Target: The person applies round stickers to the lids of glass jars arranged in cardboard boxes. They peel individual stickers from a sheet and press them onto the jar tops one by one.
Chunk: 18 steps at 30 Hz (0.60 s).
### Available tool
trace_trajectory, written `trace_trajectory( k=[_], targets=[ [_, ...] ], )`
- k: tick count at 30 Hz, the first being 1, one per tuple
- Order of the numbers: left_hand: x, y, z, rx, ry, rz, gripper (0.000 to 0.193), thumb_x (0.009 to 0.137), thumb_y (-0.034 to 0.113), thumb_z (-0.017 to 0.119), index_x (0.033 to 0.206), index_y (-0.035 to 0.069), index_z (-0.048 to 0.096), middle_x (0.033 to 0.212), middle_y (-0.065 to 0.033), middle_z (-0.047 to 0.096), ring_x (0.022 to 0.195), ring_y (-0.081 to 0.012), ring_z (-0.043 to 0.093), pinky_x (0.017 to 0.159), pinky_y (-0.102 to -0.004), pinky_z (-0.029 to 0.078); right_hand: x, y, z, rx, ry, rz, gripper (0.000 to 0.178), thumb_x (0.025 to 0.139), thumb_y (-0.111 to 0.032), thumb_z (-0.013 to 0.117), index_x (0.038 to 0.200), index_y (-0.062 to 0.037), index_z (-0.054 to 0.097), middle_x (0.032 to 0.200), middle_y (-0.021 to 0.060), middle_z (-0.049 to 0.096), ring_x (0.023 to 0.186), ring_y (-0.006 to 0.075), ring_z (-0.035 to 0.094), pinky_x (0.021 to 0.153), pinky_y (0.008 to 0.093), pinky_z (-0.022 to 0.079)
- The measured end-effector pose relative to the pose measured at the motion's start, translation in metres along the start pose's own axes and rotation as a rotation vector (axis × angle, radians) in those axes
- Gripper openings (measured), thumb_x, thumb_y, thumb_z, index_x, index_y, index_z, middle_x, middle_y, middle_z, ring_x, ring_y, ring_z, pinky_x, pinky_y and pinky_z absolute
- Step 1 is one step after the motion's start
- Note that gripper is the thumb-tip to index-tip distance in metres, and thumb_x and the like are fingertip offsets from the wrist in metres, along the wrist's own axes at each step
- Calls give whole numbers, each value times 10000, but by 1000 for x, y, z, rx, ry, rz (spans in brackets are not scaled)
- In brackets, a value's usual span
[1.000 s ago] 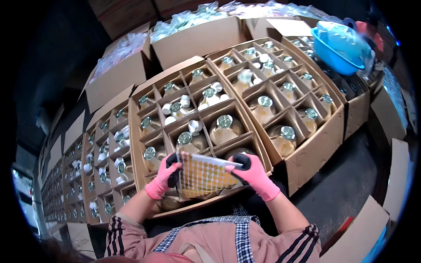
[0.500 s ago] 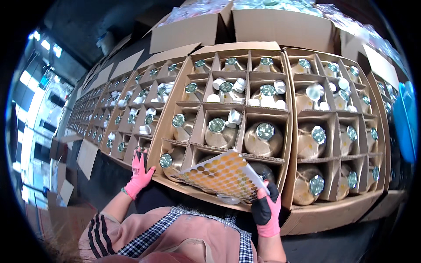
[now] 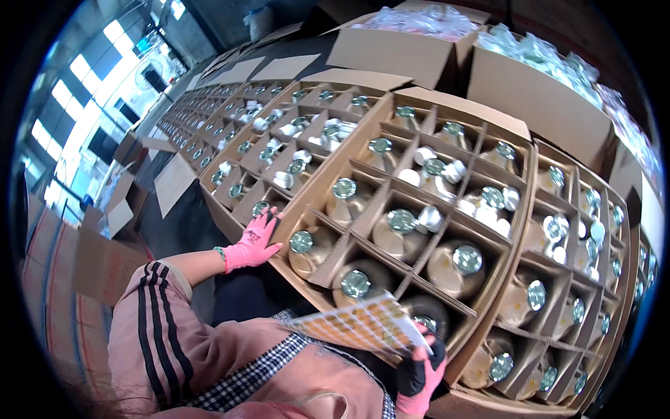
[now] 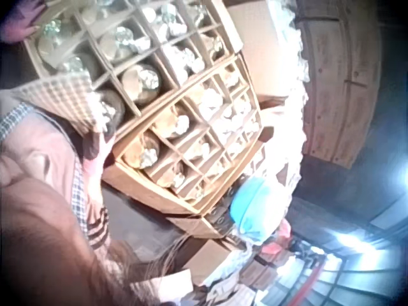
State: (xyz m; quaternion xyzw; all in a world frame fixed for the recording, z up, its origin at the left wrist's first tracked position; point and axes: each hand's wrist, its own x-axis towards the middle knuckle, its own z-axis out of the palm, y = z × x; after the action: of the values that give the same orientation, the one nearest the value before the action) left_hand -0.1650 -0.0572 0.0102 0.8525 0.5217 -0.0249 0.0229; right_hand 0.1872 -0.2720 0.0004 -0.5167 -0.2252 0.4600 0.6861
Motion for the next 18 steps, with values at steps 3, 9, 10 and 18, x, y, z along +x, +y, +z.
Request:
trace_trajectory(
  k=[3,9,10,18],
  targets=[
    [-4,0,-2,-12,33,19,689,749,399,530,1283,38,287,1305,-242,268,1206,-435,240,981,-482,216,-2,16,4,182,162,14,365,775,-262,592,1012,-4,488,984,100,533,889,200,528,767,325,443],
    [-13,-6,5,-149,182,102,593,711,352,557,1196,55,389,1232,-198,351,1134,-384,332,914,-461,292,16,8,8,258,41,30,354,816,-320,538,1010,-26,496,1012,109,528,993,230,483,828,353,421],
    [-11,-7,8,-200,237,152,568,706,348,558,1170,53,417,1215,-192,371,1123,-370,345,903,-455,301,34,5,17,268,-128,-99,310,845,-307,494,1013,-47,500,1025,99,526,1021,229,466,844,354,415],
    [-17,-60,7,-800,214,571,595,704,313,606,1199,51,405,1273,-165,362,1118,-355,392,933,-422,315,73,30,148,433,-443,-154,200,892,-254,417,925,-106,547,1010,60,552,1045,230,476,834,331,415]
  ],
)
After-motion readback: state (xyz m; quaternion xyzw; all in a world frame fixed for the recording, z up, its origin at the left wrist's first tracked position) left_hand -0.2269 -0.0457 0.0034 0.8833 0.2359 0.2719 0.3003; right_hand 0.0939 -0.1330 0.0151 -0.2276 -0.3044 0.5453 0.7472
